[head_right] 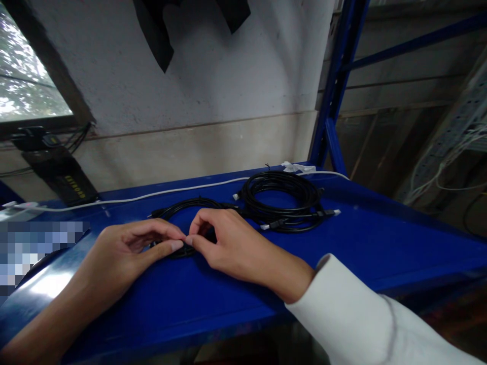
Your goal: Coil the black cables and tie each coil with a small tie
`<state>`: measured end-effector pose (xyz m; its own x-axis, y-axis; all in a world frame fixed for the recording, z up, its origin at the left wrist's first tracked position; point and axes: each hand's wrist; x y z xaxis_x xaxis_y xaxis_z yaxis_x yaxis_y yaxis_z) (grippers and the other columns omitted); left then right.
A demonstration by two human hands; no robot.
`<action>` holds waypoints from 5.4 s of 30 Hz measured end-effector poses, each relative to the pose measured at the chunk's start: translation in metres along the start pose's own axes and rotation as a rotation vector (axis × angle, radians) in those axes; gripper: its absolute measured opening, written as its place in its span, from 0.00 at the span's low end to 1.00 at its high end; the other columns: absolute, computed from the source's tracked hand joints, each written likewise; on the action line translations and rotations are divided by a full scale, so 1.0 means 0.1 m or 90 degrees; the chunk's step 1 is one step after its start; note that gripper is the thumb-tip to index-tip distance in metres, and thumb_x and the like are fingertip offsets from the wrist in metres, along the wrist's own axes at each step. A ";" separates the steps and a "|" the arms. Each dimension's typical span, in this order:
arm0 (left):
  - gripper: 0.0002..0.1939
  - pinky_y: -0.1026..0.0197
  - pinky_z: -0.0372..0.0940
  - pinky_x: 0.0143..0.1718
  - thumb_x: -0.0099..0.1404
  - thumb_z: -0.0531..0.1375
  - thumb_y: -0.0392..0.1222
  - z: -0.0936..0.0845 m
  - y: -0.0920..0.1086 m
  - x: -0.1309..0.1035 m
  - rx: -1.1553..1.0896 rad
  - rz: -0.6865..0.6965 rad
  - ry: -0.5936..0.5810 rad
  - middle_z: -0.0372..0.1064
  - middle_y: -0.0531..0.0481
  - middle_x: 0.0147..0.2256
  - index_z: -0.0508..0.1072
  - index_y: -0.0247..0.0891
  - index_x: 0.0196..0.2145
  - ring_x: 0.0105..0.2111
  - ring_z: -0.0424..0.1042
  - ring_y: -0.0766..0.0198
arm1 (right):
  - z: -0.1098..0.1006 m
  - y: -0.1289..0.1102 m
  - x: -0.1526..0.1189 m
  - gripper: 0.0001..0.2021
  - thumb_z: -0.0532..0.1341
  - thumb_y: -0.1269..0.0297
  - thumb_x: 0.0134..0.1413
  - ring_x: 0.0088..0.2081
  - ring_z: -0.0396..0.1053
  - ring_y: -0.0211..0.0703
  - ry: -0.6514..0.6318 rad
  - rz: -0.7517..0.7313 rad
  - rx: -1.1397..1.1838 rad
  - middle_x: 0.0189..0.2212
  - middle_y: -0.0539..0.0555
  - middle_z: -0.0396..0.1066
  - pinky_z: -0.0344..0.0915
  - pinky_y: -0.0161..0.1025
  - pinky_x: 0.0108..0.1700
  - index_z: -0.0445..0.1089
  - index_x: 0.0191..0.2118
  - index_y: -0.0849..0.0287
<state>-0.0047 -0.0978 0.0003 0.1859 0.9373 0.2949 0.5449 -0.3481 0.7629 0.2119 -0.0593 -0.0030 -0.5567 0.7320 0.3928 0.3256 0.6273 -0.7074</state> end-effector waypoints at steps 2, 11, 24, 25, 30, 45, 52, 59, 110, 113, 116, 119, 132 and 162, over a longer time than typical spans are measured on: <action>0.04 0.60 0.70 0.44 0.68 0.67 0.45 0.00 0.00 0.01 0.002 0.018 -0.016 0.82 0.55 0.37 0.83 0.47 0.36 0.41 0.80 0.59 | 0.00 0.00 0.00 0.03 0.66 0.67 0.63 0.38 0.75 0.40 0.001 0.002 0.000 0.36 0.50 0.79 0.66 0.37 0.43 0.77 0.38 0.60; 0.04 0.61 0.69 0.44 0.68 0.67 0.44 0.03 -0.02 0.01 0.000 0.032 -0.047 0.83 0.57 0.39 0.84 0.49 0.38 0.42 0.80 0.60 | -0.01 -0.02 0.01 0.03 0.66 0.68 0.63 0.37 0.75 0.40 -0.002 0.024 0.005 0.35 0.51 0.79 0.66 0.37 0.41 0.77 0.38 0.61; 0.02 0.64 0.70 0.36 0.64 0.69 0.38 0.06 0.10 0.00 0.012 0.034 0.016 0.80 0.55 0.31 0.79 0.41 0.34 0.31 0.77 0.64 | -0.01 -0.08 -0.01 0.06 0.62 0.71 0.63 0.40 0.75 0.41 -0.012 -0.038 0.027 0.37 0.51 0.79 0.66 0.37 0.45 0.78 0.38 0.60; 0.03 0.64 0.70 0.35 0.63 0.69 0.38 0.06 0.11 0.00 0.001 0.033 0.023 0.80 0.55 0.30 0.78 0.41 0.35 0.31 0.77 0.64 | 0.00 -0.08 -0.01 0.05 0.63 0.71 0.62 0.40 0.75 0.41 -0.013 -0.040 0.027 0.37 0.51 0.80 0.67 0.37 0.46 0.78 0.39 0.59; 0.04 0.62 0.71 0.36 0.65 0.68 0.40 0.06 0.09 0.00 0.001 0.023 0.014 0.80 0.55 0.29 0.80 0.42 0.38 0.31 0.78 0.63 | 0.01 -0.07 -0.02 0.04 0.65 0.71 0.62 0.40 0.76 0.42 -0.009 -0.038 0.015 0.38 0.51 0.80 0.67 0.39 0.46 0.79 0.39 0.58; 0.05 0.61 0.70 0.35 0.63 0.68 0.44 0.04 0.12 0.00 0.039 -0.026 0.021 0.82 0.53 0.30 0.83 0.44 0.31 0.32 0.80 0.59 | -0.02 -0.02 0.00 0.03 0.67 0.71 0.64 0.43 0.75 0.42 -0.020 -0.083 0.029 0.39 0.52 0.79 0.67 0.39 0.50 0.78 0.38 0.58; 0.07 0.61 0.70 0.33 0.64 0.68 0.46 0.04 0.11 0.00 0.028 -0.014 0.012 0.82 0.51 0.30 0.82 0.42 0.30 0.32 0.79 0.58 | -0.02 -0.04 0.00 0.06 0.64 0.76 0.63 0.41 0.74 0.41 -0.018 -0.051 0.014 0.38 0.51 0.79 0.66 0.38 0.47 0.77 0.38 0.58; 0.04 0.61 0.71 0.37 0.65 0.68 0.44 0.04 0.11 -0.02 0.037 -0.006 -0.013 0.83 0.54 0.33 0.84 0.46 0.32 0.35 0.80 0.57 | -0.01 0.03 -0.01 0.05 0.62 0.73 0.66 0.42 0.73 0.41 -0.019 -0.044 -0.002 0.39 0.52 0.77 0.64 0.38 0.48 0.74 0.39 0.59; 0.03 0.63 0.69 0.38 0.67 0.67 0.41 0.04 0.09 -0.03 0.015 0.036 -0.002 0.80 0.55 0.33 0.80 0.42 0.34 0.35 0.78 0.63 | -0.01 -0.02 -0.01 0.02 0.69 0.72 0.59 0.37 0.74 0.37 0.034 -0.048 0.094 0.33 0.48 0.79 0.68 0.34 0.44 0.78 0.35 0.60; 0.02 0.63 0.68 0.38 0.68 0.66 0.41 0.04 0.09 -0.03 0.021 0.046 -0.007 0.79 0.56 0.33 0.80 0.43 0.35 0.35 0.78 0.63 | -0.01 -0.01 0.00 0.02 0.69 0.72 0.59 0.37 0.74 0.37 0.036 -0.042 0.092 0.33 0.48 0.79 0.68 0.35 0.44 0.78 0.35 0.60; 0.03 0.64 0.67 0.38 0.69 0.65 0.39 0.03 0.08 -0.03 0.027 0.056 -0.018 0.79 0.57 0.33 0.79 0.44 0.36 0.35 0.77 0.64 | -0.01 0.00 0.00 0.01 0.69 0.70 0.60 0.37 0.74 0.38 0.030 -0.036 0.094 0.34 0.48 0.78 0.68 0.35 0.44 0.77 0.36 0.60; 0.03 0.63 0.66 0.37 0.70 0.64 0.38 0.04 0.08 -0.03 0.035 0.057 -0.024 0.78 0.57 0.33 0.79 0.44 0.36 0.34 0.76 0.65 | -0.01 0.01 0.01 0.02 0.69 0.70 0.61 0.37 0.74 0.38 0.023 -0.035 0.093 0.34 0.48 0.78 0.68 0.36 0.44 0.77 0.36 0.60; 0.04 0.61 0.66 0.38 0.71 0.63 0.41 0.05 0.07 -0.02 0.051 0.042 -0.009 0.76 0.56 0.33 0.77 0.43 0.36 0.33 0.74 0.64 | -0.01 0.04 -0.01 0.05 0.65 0.65 0.68 0.43 0.73 0.42 -0.013 -0.051 -0.032 0.38 0.50 0.79 0.63 0.39 0.48 0.78 0.41 0.57; 0.06 0.62 0.67 0.38 0.71 0.63 0.41 0.04 0.10 -0.03 0.059 0.045 -0.025 0.80 0.57 0.34 0.81 0.45 0.36 0.35 0.77 0.61 | -0.02 -0.04 -0.01 0.05 0.65 0.64 0.63 0.42 0.74 0.46 0.005 0.043 -0.056 0.38 0.54 0.79 0.63 0.42 0.47 0.79 0.38 0.58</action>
<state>0.0033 -0.1040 0.0053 0.2570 0.9111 0.3223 0.6019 -0.4118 0.6842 0.2125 -0.0619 0.0001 -0.5254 0.7755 0.3501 0.4287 0.5967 -0.6783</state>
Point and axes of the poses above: each hand's wrist, its own x-axis towards the middle knuckle, its own z-axis out of the palm, y = z × x
